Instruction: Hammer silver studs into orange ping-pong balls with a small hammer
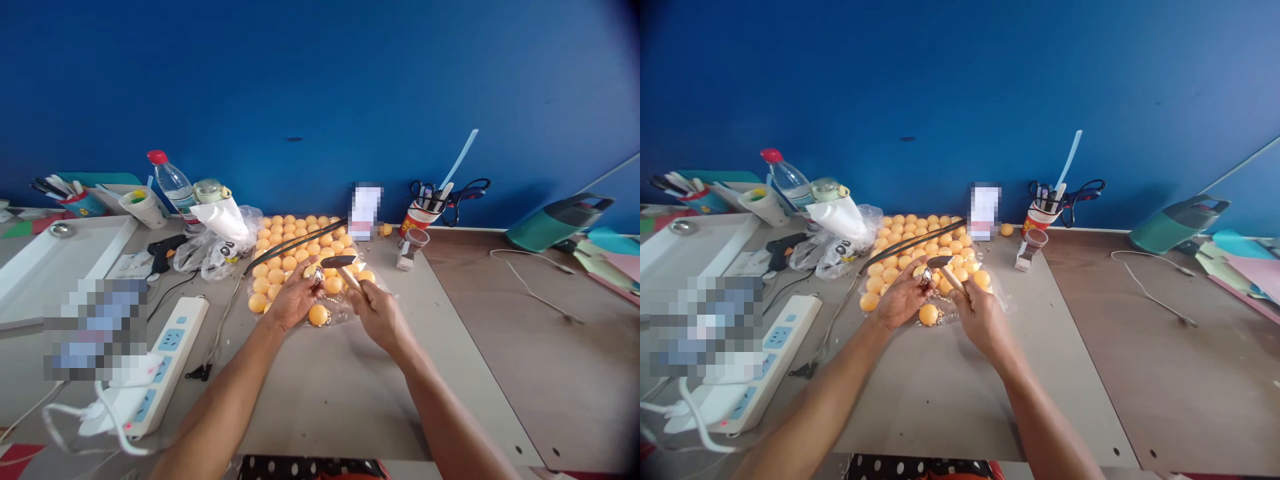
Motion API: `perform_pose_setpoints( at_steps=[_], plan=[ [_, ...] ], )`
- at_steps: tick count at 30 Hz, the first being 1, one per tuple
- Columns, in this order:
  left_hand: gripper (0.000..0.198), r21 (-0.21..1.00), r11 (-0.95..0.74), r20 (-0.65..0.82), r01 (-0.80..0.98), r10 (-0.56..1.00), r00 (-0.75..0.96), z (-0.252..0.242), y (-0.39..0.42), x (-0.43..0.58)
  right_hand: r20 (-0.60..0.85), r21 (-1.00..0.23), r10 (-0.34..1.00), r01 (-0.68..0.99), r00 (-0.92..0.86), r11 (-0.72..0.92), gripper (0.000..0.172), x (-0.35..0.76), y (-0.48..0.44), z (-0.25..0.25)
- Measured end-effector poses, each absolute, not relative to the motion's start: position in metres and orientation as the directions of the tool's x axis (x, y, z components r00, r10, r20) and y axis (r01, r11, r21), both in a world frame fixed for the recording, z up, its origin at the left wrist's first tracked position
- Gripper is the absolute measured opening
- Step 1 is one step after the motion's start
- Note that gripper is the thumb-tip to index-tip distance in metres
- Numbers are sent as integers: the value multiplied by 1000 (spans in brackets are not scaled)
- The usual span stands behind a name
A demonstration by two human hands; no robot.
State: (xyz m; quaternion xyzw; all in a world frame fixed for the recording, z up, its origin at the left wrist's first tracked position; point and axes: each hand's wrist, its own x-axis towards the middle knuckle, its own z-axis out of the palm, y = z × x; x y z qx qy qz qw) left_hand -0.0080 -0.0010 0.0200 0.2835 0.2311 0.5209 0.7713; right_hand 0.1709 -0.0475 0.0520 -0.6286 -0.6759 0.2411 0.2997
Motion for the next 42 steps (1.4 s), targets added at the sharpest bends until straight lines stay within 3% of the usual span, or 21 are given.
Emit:
perform_pose_setpoints(
  at_steps=[13, 19, 28, 35, 42],
  plan=[
    [56, 713, 293, -84, -637, 938, 338, 21, -2, -5, 16, -690, 997, 721, -73, 64, 31, 171, -47, 51],
    [46, 763, 230, -40, -603, 949, 312, 22, -2, -6, 48, -715, 999, 699, 1, 34, 34, 173, -47, 58],
    [43, 959, -4, 43, -282, 990, 133, 6, 0, -2, 89, -617, 956, 769, 278, -166, 25, 202, -30, 58],
    [47, 988, -144, 148, -48, 984, 99, 6, -3, -3, 19, -502, 927, 805, 376, -316, 26, 220, -13, 41],
    [47, 980, -186, 190, -65, 980, 64, 14, -8, 0, -33, -430, 911, 817, 411, -384, 31, 226, -4, 29]
  ],
)
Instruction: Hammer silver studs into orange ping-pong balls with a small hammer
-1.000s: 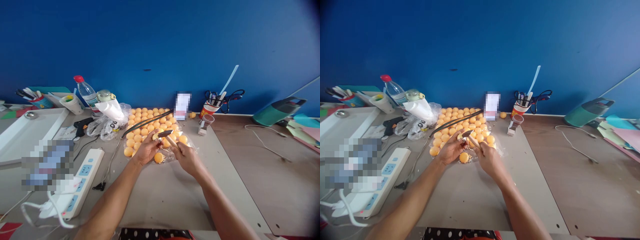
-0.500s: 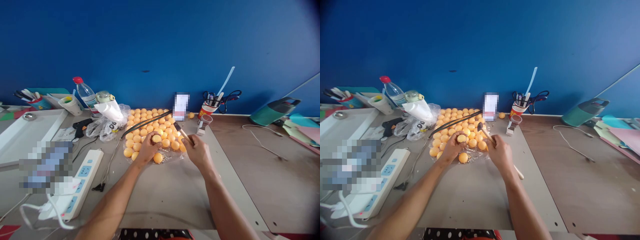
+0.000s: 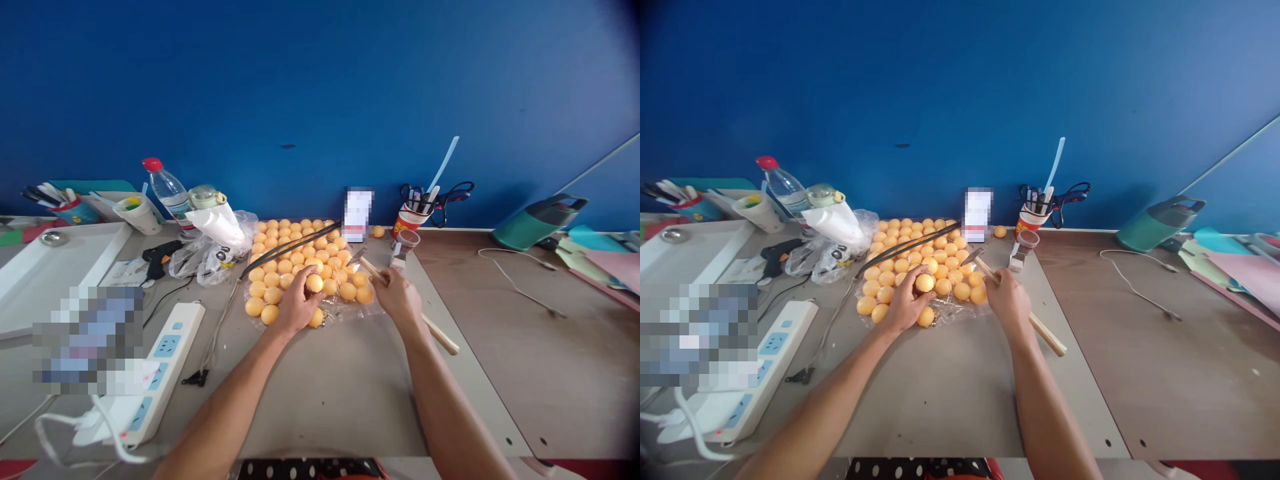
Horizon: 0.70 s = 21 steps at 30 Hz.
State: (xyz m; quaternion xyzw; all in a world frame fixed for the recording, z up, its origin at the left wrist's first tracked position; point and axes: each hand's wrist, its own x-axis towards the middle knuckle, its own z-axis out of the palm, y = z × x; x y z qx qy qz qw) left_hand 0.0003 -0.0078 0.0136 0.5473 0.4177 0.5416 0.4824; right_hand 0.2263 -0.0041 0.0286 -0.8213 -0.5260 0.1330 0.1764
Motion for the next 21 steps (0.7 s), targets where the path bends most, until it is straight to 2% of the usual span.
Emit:
perform_pose_setpoints(
  at_steps=[6, 10, 14, 21],
  plan=[
    [45, 988, -148, 150, -37, 985, 86, 8, -6, -2, -76, -396, 899, 814, 431, -424, 32, 228, -2, 24],
    [47, 985, -62, 88, -162, 984, 158, 4, -4, -2, -70, -379, 901, 824, 428, -420, 32, 229, 0, 19],
    [44, 959, 14, 33, -283, 987, 159, 6, -3, -2, -79, -365, 898, 826, 433, -430, 33, 230, 1, 16],
    [45, 949, 4, 37, -316, 992, 123, 5, -1, 0, -102, -332, 900, 839, 423, -432, 32, 230, 1, 13]
  ],
)
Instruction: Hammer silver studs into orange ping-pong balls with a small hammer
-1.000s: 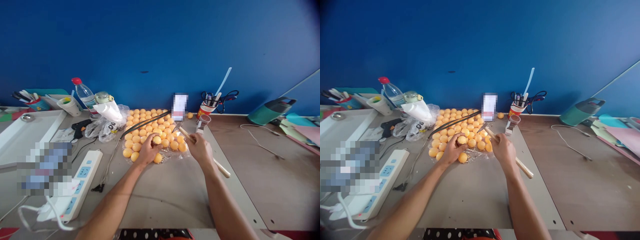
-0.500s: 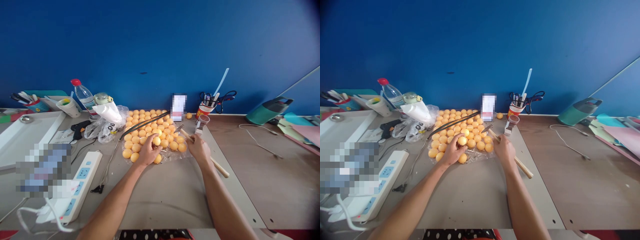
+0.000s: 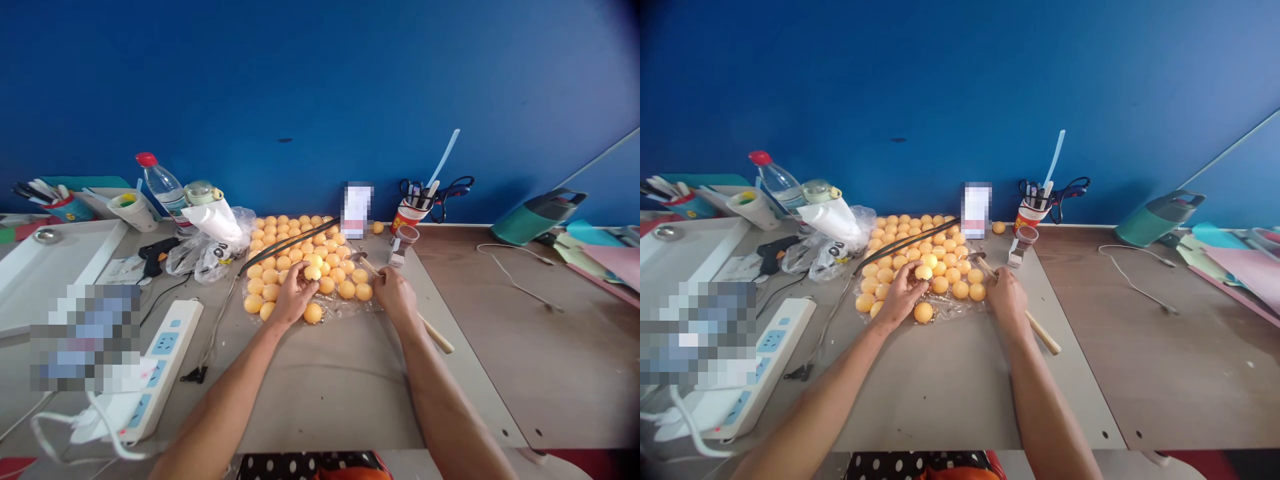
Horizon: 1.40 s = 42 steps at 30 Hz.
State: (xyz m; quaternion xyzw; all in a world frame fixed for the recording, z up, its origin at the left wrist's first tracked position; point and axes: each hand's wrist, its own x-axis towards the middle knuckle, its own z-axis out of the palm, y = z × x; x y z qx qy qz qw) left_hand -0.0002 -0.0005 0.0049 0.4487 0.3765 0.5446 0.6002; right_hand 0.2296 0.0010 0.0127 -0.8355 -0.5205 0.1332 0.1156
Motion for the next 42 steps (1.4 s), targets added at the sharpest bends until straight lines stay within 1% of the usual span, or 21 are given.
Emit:
perform_pose_setpoints(
  at_steps=[11, 15, 21, 23, 25, 27, 28, 30, 31, 32, 34, 36, 37, 39, 42],
  plan=[
    [41, 983, -136, 144, -119, 988, 60, -3, 0, -1, -35, -258, 940, 906, 339, -336, 30, 228, -1, 5],
    [39, 984, -178, 177, -2, 981, 78, -6, 0, -2, -15, -247, 939, 908, 345, -337, 30, 228, -1, 2],
    [42, 949, -254, 242, 190, 967, 84, -11, 1, -3, -9, -228, 943, 918, 332, -325, 27, 230, 0, -2],
    [43, 932, -280, 266, 229, 960, 91, -11, 2, -3, 25, -241, 943, 917, 332, -317, 27, 230, 0, -3],
    [44, 913, -299, 285, 279, 954, 89, -9, 2, -4, 131, -289, 928, 909, 348, -300, 27, 231, 0, -3],
    [44, 897, -300, 292, 323, 953, 75, -6, 2, -4, 306, -385, 884, 895, 354, -225, 27, 229, 0, 0],
    [44, 898, -291, 286, 330, 956, 66, -5, 2, -4, 397, -440, 852, 886, 340, -149, 26, 227, -2, 2],
    [43, 920, -242, 238, 307, 970, 52, -4, 2, -4, 537, -515, 806, 854, 249, 79, 25, 220, -6, 8],
    [43, 937, -205, 200, 282, 979, 47, -3, 3, -5, 573, -531, 801, 823, 172, 203, 24, 215, -9, 10],
    [43, 954, -168, 161, 248, 986, 47, -3, 3, -5, 580, -534, 811, 785, 71, 314, 23, 209, -12, 12],
    [42, 977, -118, 111, 178, 993, 49, -3, 4, -6, 517, -521, 837, 709, -180, 475, 21, 196, -18, 15],
    [41, 983, -121, 117, 137, 992, 37, -2, 4, -7, 432, -483, 829, 685, -355, 546, 23, 185, -23, 15],
    [41, 983, -132, 129, 130, 991, 25, -1, 4, -7, 410, -459, 821, 688, -397, 562, 23, 181, -25, 15],
    [40, 982, -135, 136, 131, 991, 0, 0, 4, -7, 397, -429, 815, 700, -422, 572, 25, 177, -27, 15],
    [39, 990, -95, 96, 104, 995, -9, 0, 4, -7, 397, -443, 827, 707, -397, 552, 25, 176, -30, 19]
  ],
)
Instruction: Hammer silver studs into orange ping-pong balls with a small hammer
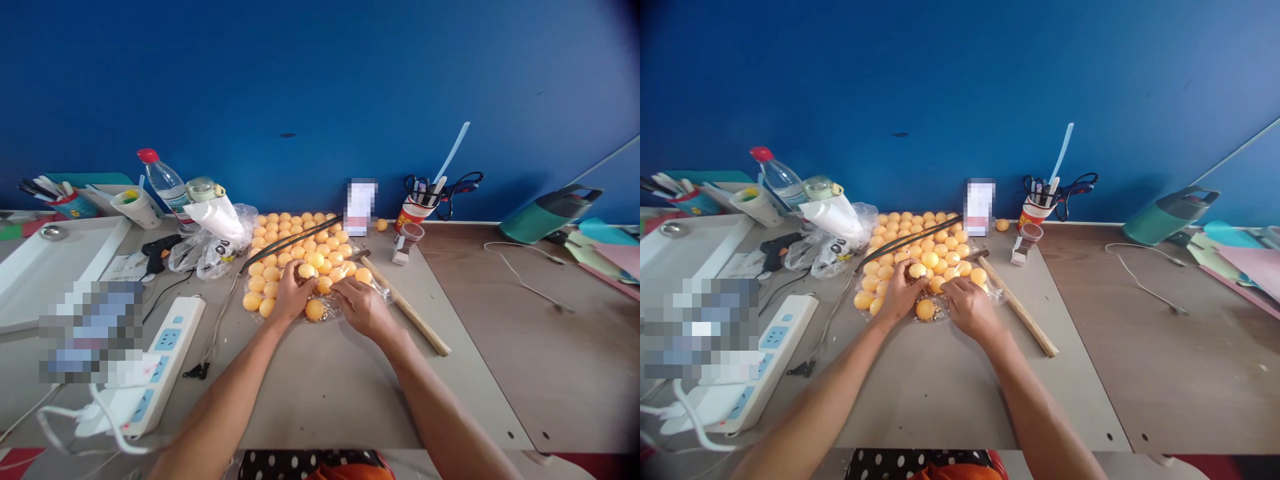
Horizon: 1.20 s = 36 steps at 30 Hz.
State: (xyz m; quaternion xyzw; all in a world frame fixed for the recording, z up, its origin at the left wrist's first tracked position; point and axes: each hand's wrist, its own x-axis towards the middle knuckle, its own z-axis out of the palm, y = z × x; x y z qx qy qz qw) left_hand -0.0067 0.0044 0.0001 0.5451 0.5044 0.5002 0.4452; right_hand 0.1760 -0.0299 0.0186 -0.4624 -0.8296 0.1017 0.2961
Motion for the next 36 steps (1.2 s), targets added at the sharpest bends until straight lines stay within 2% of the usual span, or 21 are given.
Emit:
perform_pose_setpoints(
  at_steps=[3, 6, 9, 14, 22, 29, 36],
  plan=[
    [40, 995, -76, 77, 59, 997, -9, -1, 5, -6, 322, -488, 853, 700, -411, 521, 22, 174, -34, 25],
    [40, 995, -97, 97, 23, 995, 2, -2, 5, -6, 176, -497, 849, 699, -498, 514, 20, 170, -39, 32],
    [40, 993, -120, 120, -2, 993, 13, -3, 5, -6, 38, -462, 860, 754, -509, 467, 19, 165, -42, 37],
    [42, 993, -116, 116, -15, 993, 18, -10, 8, -6, -145, -350, 903, 875, -404, 335, 21, 162, -40, 36],
    [41, 988, -138, 136, 65, 990, 28, -8, 5, -6, -61, -314, 928, 890, -366, 331, 17, 152, -37, 21],
    [40, 983, -152, 148, 100, 988, 39, -1, 2, -5, 101, -424, 937, 838, -333, 344, 13, 153, -37, 14],
    [40, 973, -175, 172, 149, 985, 33, -1, 2, -4, 80, -425, 943, 844, -324, 327, 13, 149, -36, 7]
  ],
)
